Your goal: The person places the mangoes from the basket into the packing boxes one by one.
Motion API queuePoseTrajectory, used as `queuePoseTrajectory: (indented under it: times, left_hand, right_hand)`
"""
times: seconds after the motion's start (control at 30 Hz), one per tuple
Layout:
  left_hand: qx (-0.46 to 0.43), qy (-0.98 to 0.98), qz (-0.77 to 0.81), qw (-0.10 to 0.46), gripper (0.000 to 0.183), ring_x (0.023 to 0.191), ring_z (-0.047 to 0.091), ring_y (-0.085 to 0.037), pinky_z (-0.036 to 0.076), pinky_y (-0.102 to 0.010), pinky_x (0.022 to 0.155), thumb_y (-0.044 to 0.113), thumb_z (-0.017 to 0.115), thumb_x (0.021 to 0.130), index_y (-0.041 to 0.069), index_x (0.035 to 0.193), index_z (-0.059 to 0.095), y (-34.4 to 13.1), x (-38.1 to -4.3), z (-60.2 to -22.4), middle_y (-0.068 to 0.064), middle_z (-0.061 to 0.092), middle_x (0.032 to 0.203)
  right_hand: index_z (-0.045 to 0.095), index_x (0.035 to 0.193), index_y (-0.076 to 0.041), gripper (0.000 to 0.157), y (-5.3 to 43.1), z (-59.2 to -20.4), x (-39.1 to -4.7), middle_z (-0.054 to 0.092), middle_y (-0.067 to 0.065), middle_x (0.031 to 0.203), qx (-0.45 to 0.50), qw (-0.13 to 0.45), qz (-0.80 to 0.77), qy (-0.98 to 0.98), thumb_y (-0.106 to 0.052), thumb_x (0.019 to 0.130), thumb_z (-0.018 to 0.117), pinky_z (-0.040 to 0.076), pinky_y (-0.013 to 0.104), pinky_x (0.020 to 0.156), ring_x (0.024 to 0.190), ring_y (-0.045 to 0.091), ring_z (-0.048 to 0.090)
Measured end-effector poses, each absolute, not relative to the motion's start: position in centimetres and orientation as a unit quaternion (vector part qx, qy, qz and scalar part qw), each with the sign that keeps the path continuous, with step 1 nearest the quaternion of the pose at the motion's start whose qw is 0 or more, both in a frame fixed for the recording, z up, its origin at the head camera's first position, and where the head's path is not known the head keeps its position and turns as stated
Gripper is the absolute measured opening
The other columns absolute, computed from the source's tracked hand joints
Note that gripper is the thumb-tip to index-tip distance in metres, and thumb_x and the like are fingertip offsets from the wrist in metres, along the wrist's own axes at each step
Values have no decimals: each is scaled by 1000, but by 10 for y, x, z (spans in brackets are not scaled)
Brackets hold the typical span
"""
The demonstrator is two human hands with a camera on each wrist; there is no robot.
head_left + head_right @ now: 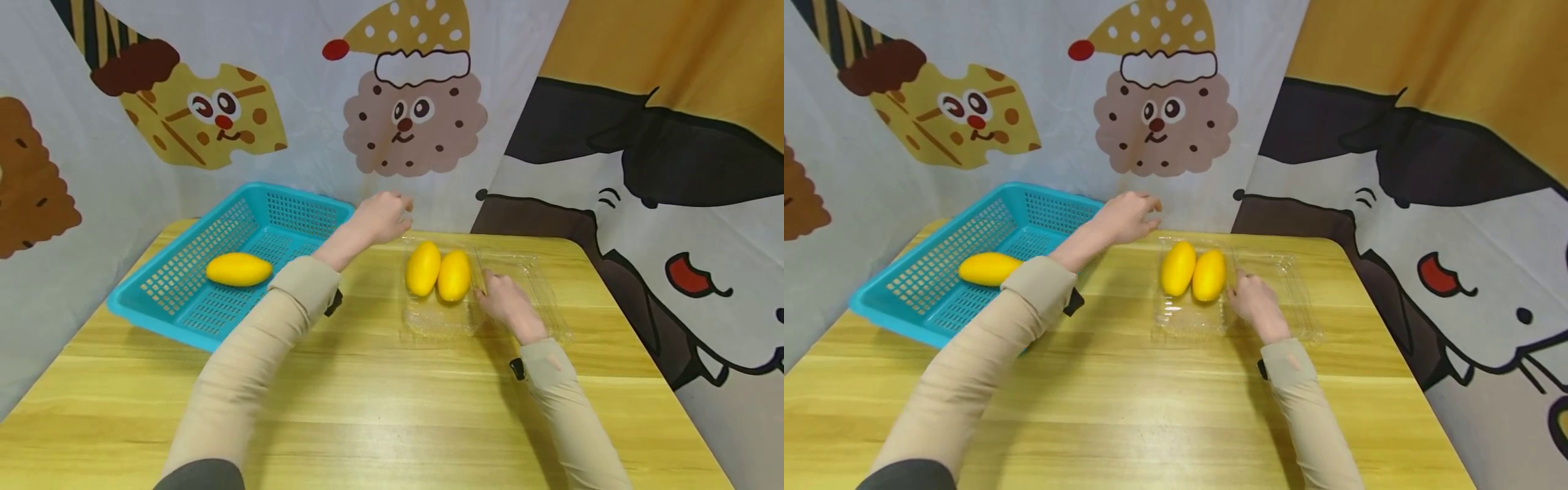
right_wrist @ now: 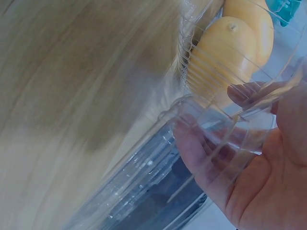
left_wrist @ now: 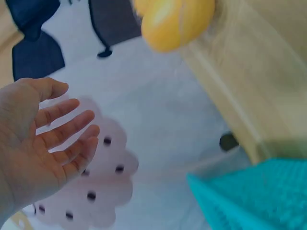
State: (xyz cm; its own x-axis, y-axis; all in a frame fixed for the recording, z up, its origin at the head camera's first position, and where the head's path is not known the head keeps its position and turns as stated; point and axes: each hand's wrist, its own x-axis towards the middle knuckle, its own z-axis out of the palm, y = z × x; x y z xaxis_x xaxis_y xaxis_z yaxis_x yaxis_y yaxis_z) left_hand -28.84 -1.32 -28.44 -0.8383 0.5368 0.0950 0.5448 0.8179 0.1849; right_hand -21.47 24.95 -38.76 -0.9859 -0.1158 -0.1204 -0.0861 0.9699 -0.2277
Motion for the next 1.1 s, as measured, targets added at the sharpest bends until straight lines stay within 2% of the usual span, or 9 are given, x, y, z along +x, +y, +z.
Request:
queuePoseTrajectory:
  times: [0.13, 0.27, 0.4, 0.57, 0.67, 0.8, 0.93, 1.1]
  left_hand:
    - [-272, -953, -131, 3, 33, 110, 60, -27, 49, -39, 95, 22, 51, 95, 6, 124, 57, -39, -294, -274, -13, 62, 124]
    - [-258, -953, -152, -40, 34, 107, 61, -28, 49, -41, 93, 21, 48, 97, 5, 126, 54, -66, -300, -271, -16, 61, 125]
    - [-243, -953, -156, -91, 38, 115, 58, -33, 48, -44, 94, 23, 47, 97, 4, 129, 51, -96, -305, -275, -20, 58, 128]
    - [-194, -958, -124, -169, 47, 127, 47, -36, 44, -50, 98, 26, 46, 97, 4, 138, 43, -134, -309, -283, -22, 47, 139]
    - [-168, -962, -98, -190, 48, 131, 40, -41, 40, -53, 101, 27, 47, 96, 2, 137, 43, -155, -309, -289, -25, 41, 143]
    - [-132, -963, -65, -228, 53, 132, 34, -47, 35, -59, 104, 27, 51, 94, -3, 137, 42, -181, -303, -300, -29, 37, 144]
    - [-111, -955, -29, -275, 58, 127, 40, -48, 37, -58, 103, 27, 54, 90, -9, 133, 41, -206, -298, -313, -32, 40, 139]
    - [-90, -945, -9, -315, 63, 126, 39, -50, 35, -60, 102, 27, 60, 85, -8, 134, 40, -228, -295, -326, -35, 35, 140]
  right_hand:
    - [34, 141, 8, 57, 249, -388, -215, 51, 36, 128, -50, 65, -112, 990, -25, 97, 49, 50, 41, 65, 80, 30, 60]
    - [34, 141, 8, 57, 249, -387, -215, 52, 37, 127, -52, 66, -109, 991, -25, 97, 49, 51, 42, 66, 81, 31, 60]
    - [34, 142, 8, 57, 249, -387, -215, 51, 36, 128, -52, 68, -108, 991, -26, 97, 49, 51, 42, 66, 80, 30, 60]
    - [33, 142, 7, 58, 248, -387, -214, 50, 36, 130, -51, 68, -108, 991, -27, 97, 49, 52, 45, 70, 83, 31, 61]
    - [34, 142, 7, 58, 247, -387, -214, 51, 36, 129, -53, 66, -103, 991, -27, 97, 49, 53, 50, 75, 91, 38, 64]
    - [35, 140, 9, 57, 247, -387, -214, 51, 36, 129, -57, 65, -96, 992, -26, 97, 48, 52, 55, 81, 104, 47, 60]
    - [34, 141, 9, 57, 248, -387, -214, 50, 36, 130, -57, 69, -97, 991, -25, 97, 48, 52, 54, 80, 105, 47, 59]
    - [34, 141, 9, 57, 248, -385, -214, 51, 36, 129, -56, 72, -98, 991, -25, 97, 49, 53, 52, 77, 101, 45, 62]
